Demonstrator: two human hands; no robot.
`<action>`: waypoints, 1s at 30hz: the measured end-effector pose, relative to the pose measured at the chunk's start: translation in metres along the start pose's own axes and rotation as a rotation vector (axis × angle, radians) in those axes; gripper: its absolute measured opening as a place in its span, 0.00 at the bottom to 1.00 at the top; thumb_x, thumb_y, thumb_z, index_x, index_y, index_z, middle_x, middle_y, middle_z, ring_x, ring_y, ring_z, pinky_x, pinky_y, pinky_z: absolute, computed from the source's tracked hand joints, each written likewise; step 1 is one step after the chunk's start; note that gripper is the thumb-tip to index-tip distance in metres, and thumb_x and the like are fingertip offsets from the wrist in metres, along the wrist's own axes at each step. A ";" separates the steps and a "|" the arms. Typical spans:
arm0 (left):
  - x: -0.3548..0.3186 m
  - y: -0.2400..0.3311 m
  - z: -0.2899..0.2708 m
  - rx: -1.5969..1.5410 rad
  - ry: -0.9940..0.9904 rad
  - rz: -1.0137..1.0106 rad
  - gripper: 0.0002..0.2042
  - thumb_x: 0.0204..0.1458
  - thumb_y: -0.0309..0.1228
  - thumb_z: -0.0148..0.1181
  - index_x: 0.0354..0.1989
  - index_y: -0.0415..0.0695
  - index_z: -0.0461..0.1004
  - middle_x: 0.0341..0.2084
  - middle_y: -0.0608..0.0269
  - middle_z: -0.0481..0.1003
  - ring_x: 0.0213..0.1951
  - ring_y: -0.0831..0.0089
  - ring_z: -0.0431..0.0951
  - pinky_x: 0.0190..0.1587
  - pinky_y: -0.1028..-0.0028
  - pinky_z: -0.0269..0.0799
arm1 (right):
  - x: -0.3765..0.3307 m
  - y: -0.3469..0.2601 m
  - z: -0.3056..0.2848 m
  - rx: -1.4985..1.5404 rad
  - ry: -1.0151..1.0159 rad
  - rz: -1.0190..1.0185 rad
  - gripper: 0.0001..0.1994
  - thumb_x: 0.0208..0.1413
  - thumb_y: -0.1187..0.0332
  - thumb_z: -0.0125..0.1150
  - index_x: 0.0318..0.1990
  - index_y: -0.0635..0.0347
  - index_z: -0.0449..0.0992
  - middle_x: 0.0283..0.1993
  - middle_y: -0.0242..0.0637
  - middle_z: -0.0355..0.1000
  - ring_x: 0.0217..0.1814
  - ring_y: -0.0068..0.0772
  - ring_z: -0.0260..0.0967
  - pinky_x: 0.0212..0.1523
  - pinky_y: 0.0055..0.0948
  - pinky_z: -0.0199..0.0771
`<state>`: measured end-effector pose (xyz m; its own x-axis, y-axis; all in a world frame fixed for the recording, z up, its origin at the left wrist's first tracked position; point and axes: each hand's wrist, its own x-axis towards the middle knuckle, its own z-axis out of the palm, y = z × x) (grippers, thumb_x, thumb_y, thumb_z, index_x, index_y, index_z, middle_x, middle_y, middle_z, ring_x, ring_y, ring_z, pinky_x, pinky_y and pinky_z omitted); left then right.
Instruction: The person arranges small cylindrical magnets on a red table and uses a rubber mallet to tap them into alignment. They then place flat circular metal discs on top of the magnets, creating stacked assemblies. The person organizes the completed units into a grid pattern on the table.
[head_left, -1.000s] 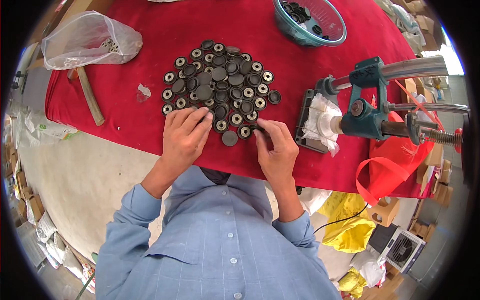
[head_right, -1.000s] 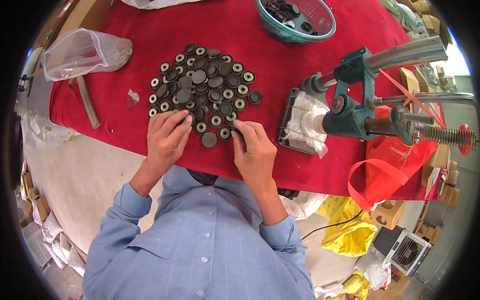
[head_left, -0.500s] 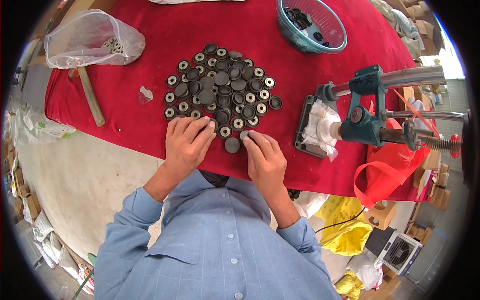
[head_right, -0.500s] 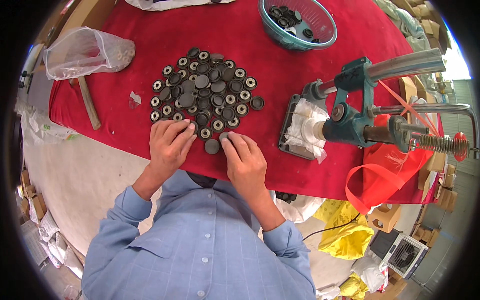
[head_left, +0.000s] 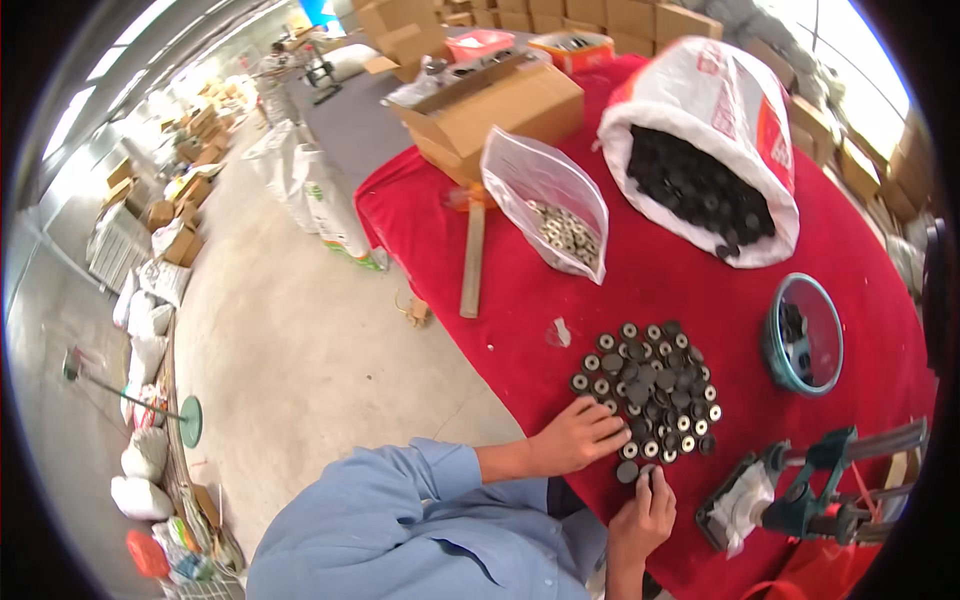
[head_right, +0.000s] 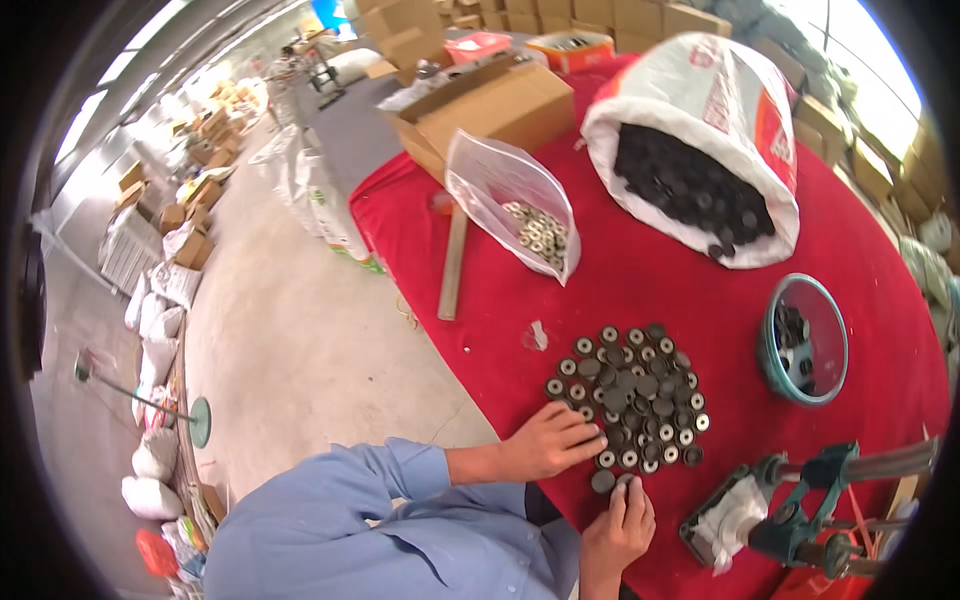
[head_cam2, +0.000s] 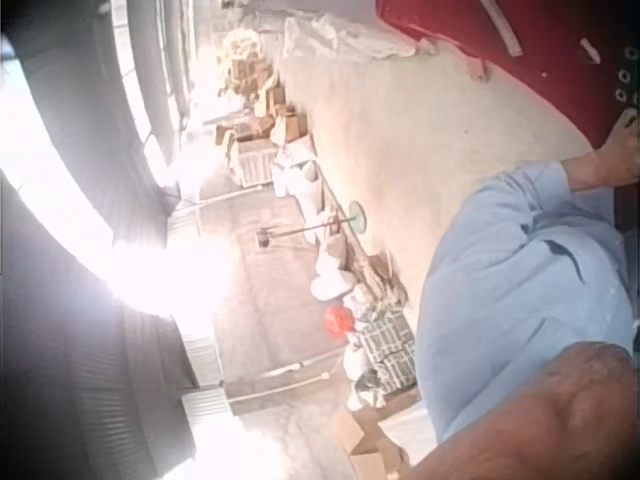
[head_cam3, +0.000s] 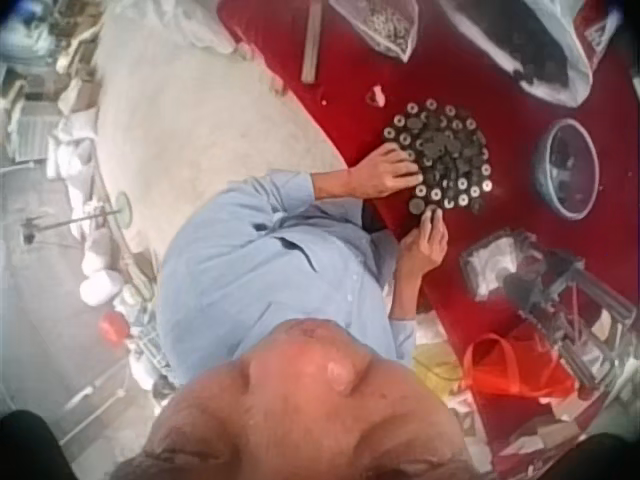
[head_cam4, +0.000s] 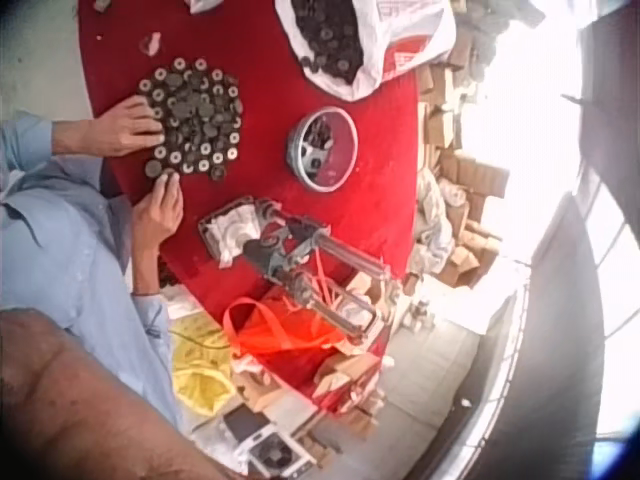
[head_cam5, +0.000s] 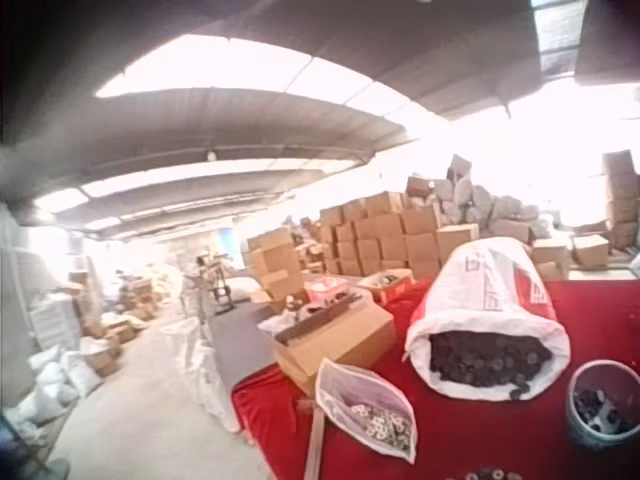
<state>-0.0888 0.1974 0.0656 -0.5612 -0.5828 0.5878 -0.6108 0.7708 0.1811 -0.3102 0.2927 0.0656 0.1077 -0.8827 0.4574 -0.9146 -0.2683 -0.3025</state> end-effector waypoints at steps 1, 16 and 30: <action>-0.005 0.004 0.003 0.009 -0.011 -0.011 0.20 0.52 0.29 0.66 0.55 0.44 0.82 0.51 0.61 0.79 0.54 0.63 0.77 0.57 0.57 0.71 | -0.001 0.002 -0.003 -0.007 -0.019 -0.007 0.15 0.57 0.77 0.60 0.51 0.66 0.84 0.62 0.50 0.79 0.58 0.55 0.79 0.55 0.50 0.79; -0.013 0.010 0.007 0.110 -0.064 -0.016 0.24 0.52 0.29 0.67 0.60 0.47 0.82 0.56 0.65 0.79 0.54 0.67 0.75 0.60 0.57 0.69 | -0.010 0.007 -0.001 0.071 -0.016 -0.007 0.23 0.51 0.81 0.56 0.57 0.67 0.81 0.64 0.54 0.76 0.61 0.60 0.75 0.57 0.52 0.73; 0.003 0.015 -0.001 -0.029 -0.042 -0.175 0.21 0.58 0.32 0.69 0.61 0.45 0.81 0.51 0.63 0.78 0.53 0.63 0.76 0.58 0.59 0.67 | -0.006 -0.001 -0.009 0.145 -0.017 0.058 0.23 0.52 0.83 0.58 0.57 0.63 0.81 0.64 0.53 0.75 0.62 0.59 0.74 0.57 0.52 0.71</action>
<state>-0.0996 0.2075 0.0707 -0.4707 -0.7185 0.5120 -0.6850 0.6634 0.3012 -0.3137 0.3015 0.0706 0.0643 -0.9042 0.4222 -0.8538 -0.2689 -0.4459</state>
